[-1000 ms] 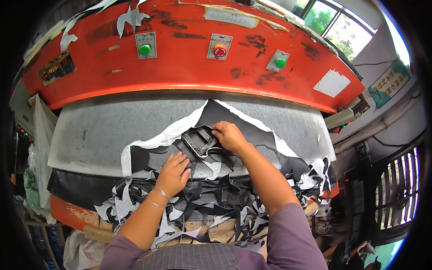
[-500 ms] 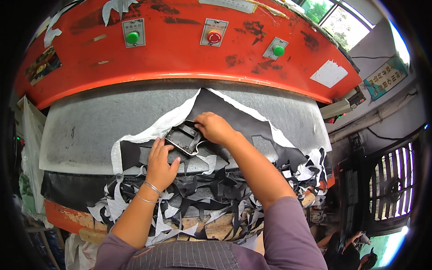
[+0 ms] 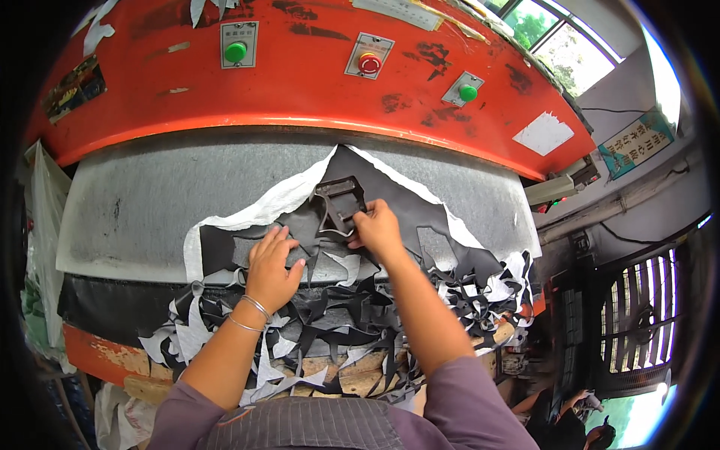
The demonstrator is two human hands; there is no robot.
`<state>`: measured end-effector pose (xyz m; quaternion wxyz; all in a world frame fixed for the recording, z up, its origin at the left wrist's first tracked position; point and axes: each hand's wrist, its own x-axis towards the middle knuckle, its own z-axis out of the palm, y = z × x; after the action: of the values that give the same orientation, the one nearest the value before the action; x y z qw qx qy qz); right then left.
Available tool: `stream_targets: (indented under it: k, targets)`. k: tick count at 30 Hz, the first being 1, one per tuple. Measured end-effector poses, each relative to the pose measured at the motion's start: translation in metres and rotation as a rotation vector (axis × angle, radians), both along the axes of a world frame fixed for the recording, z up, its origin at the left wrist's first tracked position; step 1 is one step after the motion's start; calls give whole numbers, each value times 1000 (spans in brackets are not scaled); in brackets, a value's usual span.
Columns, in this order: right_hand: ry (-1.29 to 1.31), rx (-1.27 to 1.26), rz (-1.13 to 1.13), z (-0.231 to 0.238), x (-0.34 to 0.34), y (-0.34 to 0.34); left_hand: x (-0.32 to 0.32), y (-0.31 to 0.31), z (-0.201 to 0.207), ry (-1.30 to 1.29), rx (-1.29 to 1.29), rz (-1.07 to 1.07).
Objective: The worker is using a hydraulic clicking press and a metal die to cut shoe upper components from a large sheet of leather.
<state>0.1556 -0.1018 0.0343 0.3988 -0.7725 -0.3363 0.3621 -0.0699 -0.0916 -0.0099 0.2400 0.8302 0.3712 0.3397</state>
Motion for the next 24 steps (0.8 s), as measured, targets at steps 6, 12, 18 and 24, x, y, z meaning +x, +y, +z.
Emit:
stream_targets:
  k: [6,12,18,24]
  targets:
    - [-98,88,-38,-10,-31,-24,-4,-3,-7,-4,17,-8]
    - [-884,209,459,-22,18,-27,1,-13,-9,66,84,2]
    - [-759,369,316,-40,-4,-21,6,-11,-11,51,81,62]
    - [-811,414,374,-35,12,-20,8,-5,-5,45,-37,62]
